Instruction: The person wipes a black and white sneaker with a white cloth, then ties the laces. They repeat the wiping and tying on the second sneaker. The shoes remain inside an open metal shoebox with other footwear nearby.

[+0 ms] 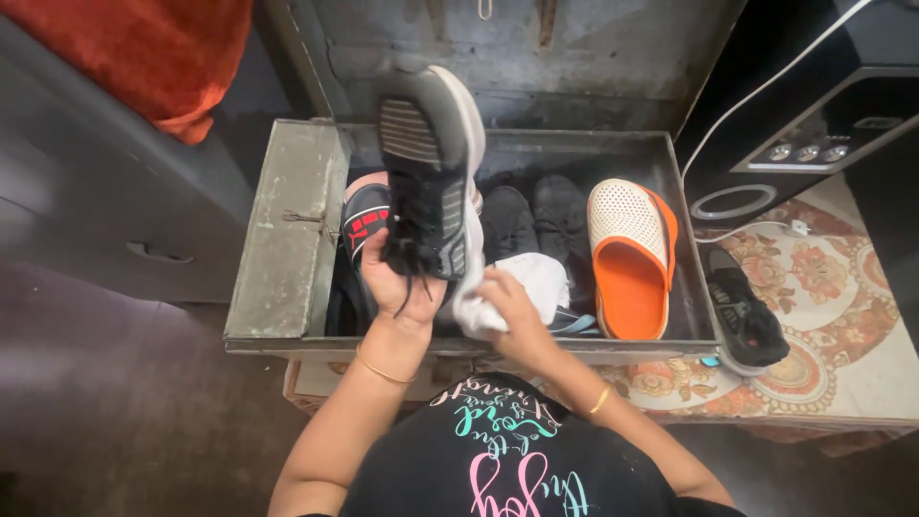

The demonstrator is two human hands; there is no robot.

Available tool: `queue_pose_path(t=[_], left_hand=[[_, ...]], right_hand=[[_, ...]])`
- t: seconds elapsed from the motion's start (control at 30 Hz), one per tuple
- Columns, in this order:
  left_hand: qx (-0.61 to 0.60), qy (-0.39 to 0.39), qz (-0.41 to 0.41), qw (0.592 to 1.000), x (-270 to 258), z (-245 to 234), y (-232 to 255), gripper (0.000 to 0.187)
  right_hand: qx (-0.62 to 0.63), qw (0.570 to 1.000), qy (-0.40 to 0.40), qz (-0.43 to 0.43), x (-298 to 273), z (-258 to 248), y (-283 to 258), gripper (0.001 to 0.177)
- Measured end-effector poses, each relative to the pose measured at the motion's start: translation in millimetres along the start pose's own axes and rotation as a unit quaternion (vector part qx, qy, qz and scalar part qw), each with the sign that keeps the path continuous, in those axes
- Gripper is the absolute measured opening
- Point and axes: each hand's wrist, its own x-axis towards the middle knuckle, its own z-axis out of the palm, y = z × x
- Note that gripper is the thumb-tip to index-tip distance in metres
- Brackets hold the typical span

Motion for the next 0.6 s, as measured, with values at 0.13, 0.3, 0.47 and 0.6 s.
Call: queue_pose_path(t=[0.13, 0.3, 0.47, 0.6], left_hand=[[0.005, 0.011, 0.034, 0.999, 2, -12, 1, 0.041], [0.005, 0.044, -0.05, 0.998, -5, 7, -31, 0.044], [-0.027, 0.018, -0.054, 0.998, -5, -53, -24, 0.038], [0.03, 0.117, -0.002, 0.993, -2, -28, -16, 0.045]], right_hand=[[-0.006, 0.993, 0.091, -0.077, 17, -50, 15, 0.041], [0.01, 0.937, 0.313, -0.153, 75, -100, -80, 0.045], [-0.11, 0.965, 0.217, -0.094, 58, -38, -58, 0.063], [-0.005, 0.987, 0.151, -0.049, 13, 3, -26, 0.074]])
